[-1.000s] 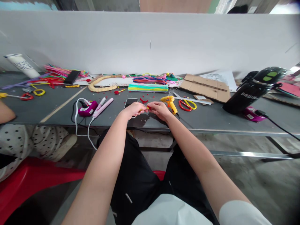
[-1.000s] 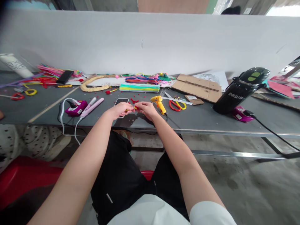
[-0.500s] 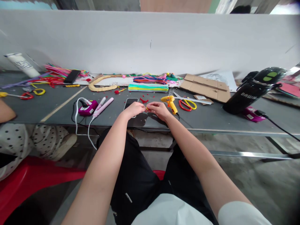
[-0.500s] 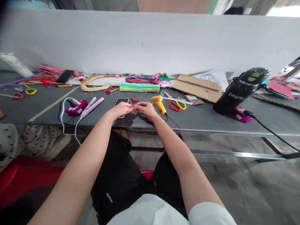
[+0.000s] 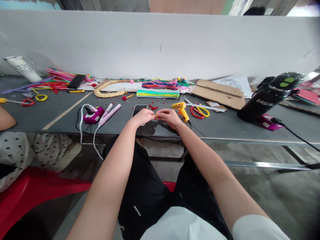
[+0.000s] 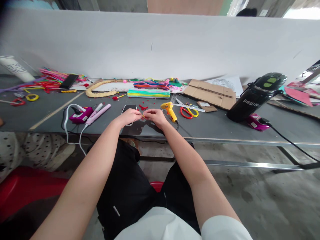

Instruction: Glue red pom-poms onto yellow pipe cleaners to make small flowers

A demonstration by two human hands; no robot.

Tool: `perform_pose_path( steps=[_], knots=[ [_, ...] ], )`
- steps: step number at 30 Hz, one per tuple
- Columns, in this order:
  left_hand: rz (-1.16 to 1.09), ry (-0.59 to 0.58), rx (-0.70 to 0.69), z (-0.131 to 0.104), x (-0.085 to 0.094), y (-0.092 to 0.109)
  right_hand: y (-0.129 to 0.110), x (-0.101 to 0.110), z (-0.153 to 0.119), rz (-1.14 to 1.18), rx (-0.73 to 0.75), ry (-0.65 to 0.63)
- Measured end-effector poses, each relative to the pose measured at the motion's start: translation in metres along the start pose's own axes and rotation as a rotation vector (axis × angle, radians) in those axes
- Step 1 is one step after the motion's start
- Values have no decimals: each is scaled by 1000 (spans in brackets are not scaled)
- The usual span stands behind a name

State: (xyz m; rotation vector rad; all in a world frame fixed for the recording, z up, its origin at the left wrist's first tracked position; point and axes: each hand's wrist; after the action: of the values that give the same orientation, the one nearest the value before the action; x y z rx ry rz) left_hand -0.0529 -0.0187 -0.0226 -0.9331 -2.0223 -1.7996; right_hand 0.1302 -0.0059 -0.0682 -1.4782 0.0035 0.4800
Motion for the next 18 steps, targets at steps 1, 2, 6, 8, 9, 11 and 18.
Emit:
perform_pose_path(
  steps=[1,2,6,8,9,11,18],
  knots=[
    [-1,2,-4,0,0,0,-1,-1,0,-1,-2,10],
    [-3,5,-8,-1,0,0,-1,-2,0,-4,-7,18],
    [4,33,-23,0,0,-1,-1,-4,0,-5,-21,21],
    [13,43,-22,0,0,-2,0,-3,1,-8,-8,6],
    [17,44,-20,1,0,-2,1,-3,1,-12,6,-1],
    [18,40,-21,1,0,-3,3,-2,2,-21,29,-16],
    [-87,-9,1,-2,0,3,2,0,2,-11,20,-30]
  ],
)
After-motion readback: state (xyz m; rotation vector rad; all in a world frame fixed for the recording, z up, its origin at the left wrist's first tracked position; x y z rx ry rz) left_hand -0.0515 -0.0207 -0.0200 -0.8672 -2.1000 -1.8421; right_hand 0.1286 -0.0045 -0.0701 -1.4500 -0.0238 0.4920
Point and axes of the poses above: each hand's wrist, its own z-axis towards the middle knuckle, its own x-axis out of the back of the hand, y = z × x, and after that the axes turned 3 degrees about x, right-handed
